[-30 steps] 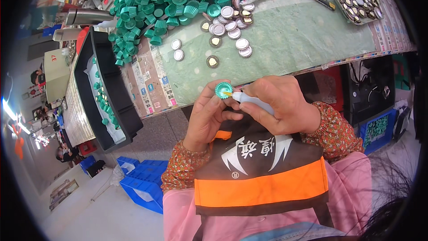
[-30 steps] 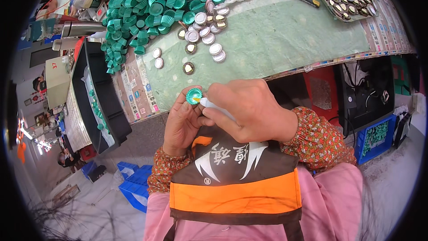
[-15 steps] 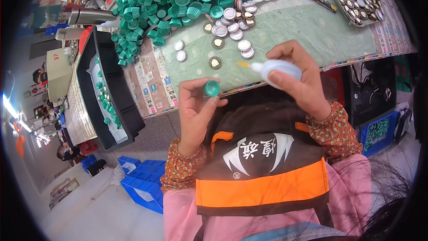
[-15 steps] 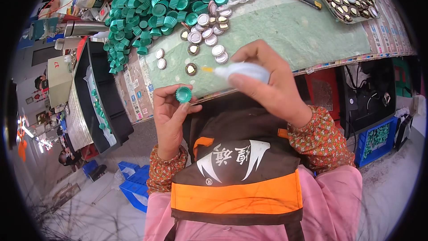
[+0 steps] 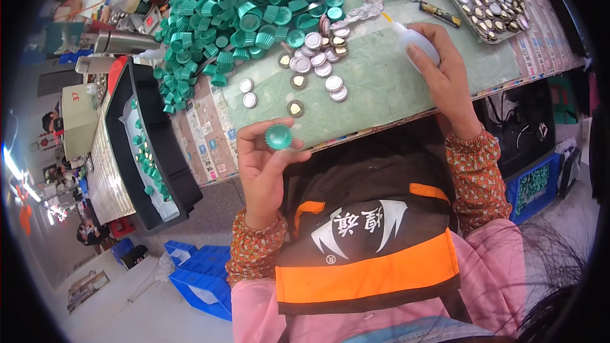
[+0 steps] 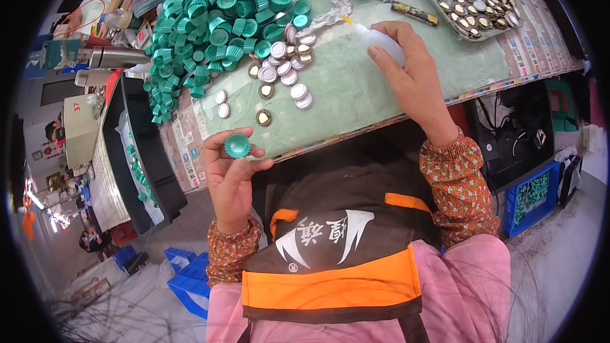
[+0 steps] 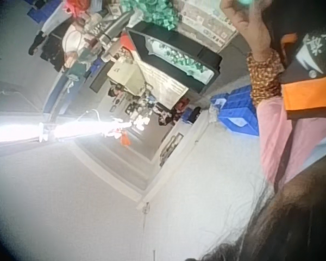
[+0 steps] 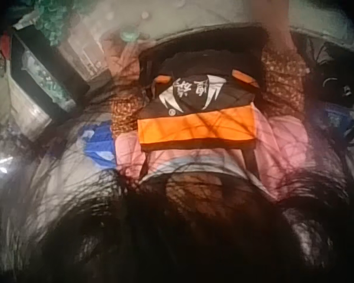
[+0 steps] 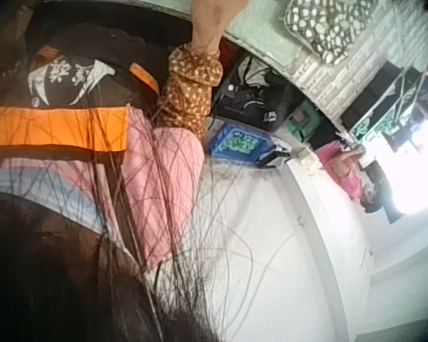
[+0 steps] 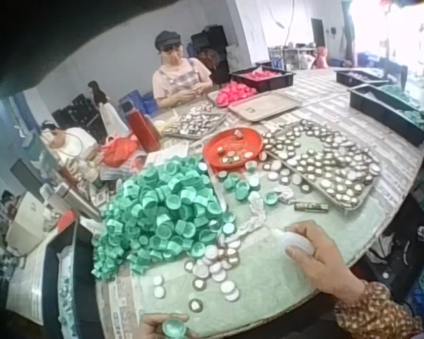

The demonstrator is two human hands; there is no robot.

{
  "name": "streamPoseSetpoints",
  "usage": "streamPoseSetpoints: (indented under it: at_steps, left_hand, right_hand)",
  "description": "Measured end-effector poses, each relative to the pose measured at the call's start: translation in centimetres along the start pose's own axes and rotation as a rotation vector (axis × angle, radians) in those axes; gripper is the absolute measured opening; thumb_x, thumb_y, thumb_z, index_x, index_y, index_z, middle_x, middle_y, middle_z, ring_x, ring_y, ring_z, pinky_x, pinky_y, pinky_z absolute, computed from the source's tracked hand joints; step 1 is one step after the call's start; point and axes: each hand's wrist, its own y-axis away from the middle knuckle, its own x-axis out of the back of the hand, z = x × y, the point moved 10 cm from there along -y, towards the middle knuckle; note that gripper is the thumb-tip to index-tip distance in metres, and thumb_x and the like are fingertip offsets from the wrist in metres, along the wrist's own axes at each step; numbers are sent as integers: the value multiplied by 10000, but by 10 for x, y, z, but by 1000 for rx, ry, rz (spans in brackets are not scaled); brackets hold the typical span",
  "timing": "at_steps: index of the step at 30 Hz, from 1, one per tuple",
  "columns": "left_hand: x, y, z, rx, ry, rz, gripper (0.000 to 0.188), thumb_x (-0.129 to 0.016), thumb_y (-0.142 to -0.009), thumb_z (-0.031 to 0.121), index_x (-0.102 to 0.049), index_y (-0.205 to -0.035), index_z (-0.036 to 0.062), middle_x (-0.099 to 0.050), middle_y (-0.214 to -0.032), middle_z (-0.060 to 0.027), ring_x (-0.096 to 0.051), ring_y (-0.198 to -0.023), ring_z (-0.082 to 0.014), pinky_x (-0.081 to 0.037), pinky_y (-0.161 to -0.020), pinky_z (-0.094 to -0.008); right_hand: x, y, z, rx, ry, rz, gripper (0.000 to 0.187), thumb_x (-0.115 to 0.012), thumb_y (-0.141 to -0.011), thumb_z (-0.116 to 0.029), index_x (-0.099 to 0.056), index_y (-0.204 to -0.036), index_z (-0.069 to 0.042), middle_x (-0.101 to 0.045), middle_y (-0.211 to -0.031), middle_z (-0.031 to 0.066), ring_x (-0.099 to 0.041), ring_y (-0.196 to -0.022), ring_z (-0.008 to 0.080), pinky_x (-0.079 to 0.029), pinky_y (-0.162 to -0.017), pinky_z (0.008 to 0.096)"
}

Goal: The person sits on the floor and repeatedly applies glue from a bottle into green plastic caps. They then pick up small metallic discs and press them into the glued caps, assembling them into finished units.

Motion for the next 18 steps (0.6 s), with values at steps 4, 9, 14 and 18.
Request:
streamPoseSetpoints:
  at_steps: [4,9,14,18]
  left_hand:
    - [4,-3,-5,42,192,3,475,-580,-1004,133,-387,-1422,18,-546,-1351,-212,-652,-1056,-246,-650,-831,-385]
    - [4,-2,-7,66,182,4,473,-579,-1005,137,-389,-1421,19,-554,-1346,-208,-650,-1050,-242,-645,-830,-376]
    - [8,2,-10,91,174,18,476,-576,-1008,144,-390,-1428,19,-560,-1342,-209,-648,-1051,-237,-636,-839,-373]
    - [11,4,-14,116,207,36,458,-586,-1007,149,-414,-1412,19,-580,-1326,-206,-660,-1042,-218,-630,-850,-363]
  right_hand:
    - [4,-16,-5,104,192,2,258,-629,-973,-170,-595,-1177,-15,-632,-1097,157,-581,-1043,297,-455,-925,388]
    - [-8,-30,-2,211,386,-97,258,-622,-961,-172,-597,-1171,-23,-613,-1100,173,-563,-1038,358,-446,-920,425]
    - [-6,-28,-21,336,719,82,246,-640,-953,-202,-624,-1155,-62,-587,-1094,137,-540,-1059,350,-418,-904,446]
    - [-17,-16,-54,448,722,104,268,-692,-893,-192,-647,-1138,-95,-577,-1040,101,-528,-1050,319,-388,-889,457]
